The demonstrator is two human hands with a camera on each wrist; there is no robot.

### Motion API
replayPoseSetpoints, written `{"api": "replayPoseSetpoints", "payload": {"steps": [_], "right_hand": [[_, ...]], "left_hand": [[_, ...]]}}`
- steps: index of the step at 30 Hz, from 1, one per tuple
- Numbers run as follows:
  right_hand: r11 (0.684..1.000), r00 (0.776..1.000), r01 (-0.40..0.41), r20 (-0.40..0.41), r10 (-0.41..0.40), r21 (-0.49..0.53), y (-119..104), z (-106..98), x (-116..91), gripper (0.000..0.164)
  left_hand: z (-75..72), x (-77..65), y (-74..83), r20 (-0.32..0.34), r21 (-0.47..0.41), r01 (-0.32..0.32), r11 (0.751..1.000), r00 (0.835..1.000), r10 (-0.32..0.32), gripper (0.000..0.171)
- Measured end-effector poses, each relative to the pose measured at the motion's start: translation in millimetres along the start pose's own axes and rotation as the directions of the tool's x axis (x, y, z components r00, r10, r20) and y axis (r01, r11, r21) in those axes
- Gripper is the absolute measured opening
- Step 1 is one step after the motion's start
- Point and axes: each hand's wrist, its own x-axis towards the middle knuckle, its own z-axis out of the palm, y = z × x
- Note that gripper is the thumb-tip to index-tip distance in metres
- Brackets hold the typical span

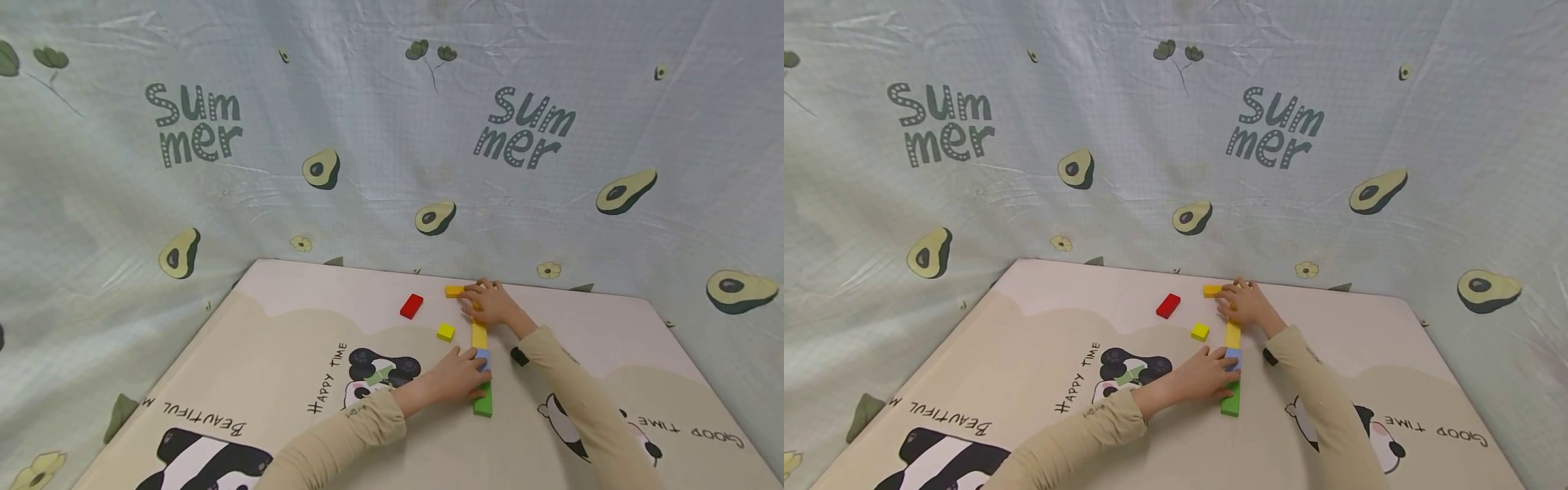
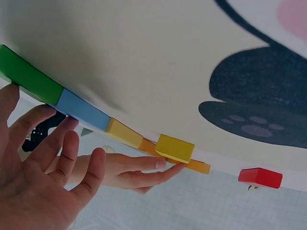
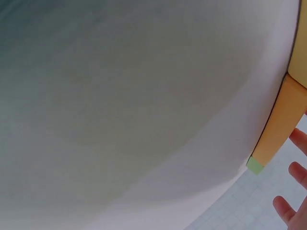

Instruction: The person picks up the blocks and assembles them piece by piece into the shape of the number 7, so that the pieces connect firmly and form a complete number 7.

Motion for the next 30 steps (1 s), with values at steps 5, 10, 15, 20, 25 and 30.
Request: {"api": "replayPoseSetpoints", "payload": {"steps": [5, 10, 15, 20, 25, 30], "right_hand": [[1.0, 1.0, -0.002, 0.01, 0.002, -0.013, -1, 1, -1, 0.043], [1.0, 1.0, -0.011, 0.014, 0.012, -0.021, -1, 1, -1, 0.046], [0.999, 1.0, -0.02, 0.024, 0.021, -0.036, 0, -1, -2, 0.047], [0.999, 0.999, -0.022, 0.024, 0.023, -0.031, 0, -4, -2, 0.045], [0.999, 0.999, -0.034, 0.035, 0.035, -0.006, 2, -7, 1, 0.047], [0.998, 0.998, -0.063, 0.026, 0.062, 0.032, 5, -15, 10, 0.052]], "left_hand": [[-0.3, 0.1, 0.3, 0.008, -0.003, 0.005, 1.0, 1.0, -0.005, 0.034], [-0.1, 0.3, 0.7, 0.009, 0.008, 0.005, 1.0, 1.0, -0.005, 0.035], [-0.7, 0.4, 0.7, 0.006, 0.012, 0.006, 1.0, 1.0, -0.006, 0.035], [-0.6, 1.0, 1.0, 0.011, 0.024, 0.009, 1.0, 1.0, -0.009, 0.035], [-0.4, 1.7, 1.0, 0.018, 0.034, 0.006, 0.999, 1.0, -0.006, 0.036], [0.6, 1.9, 0.8, 0.017, 0.037, 0.003, 0.999, 1.0, -0.004, 0.035]]}}
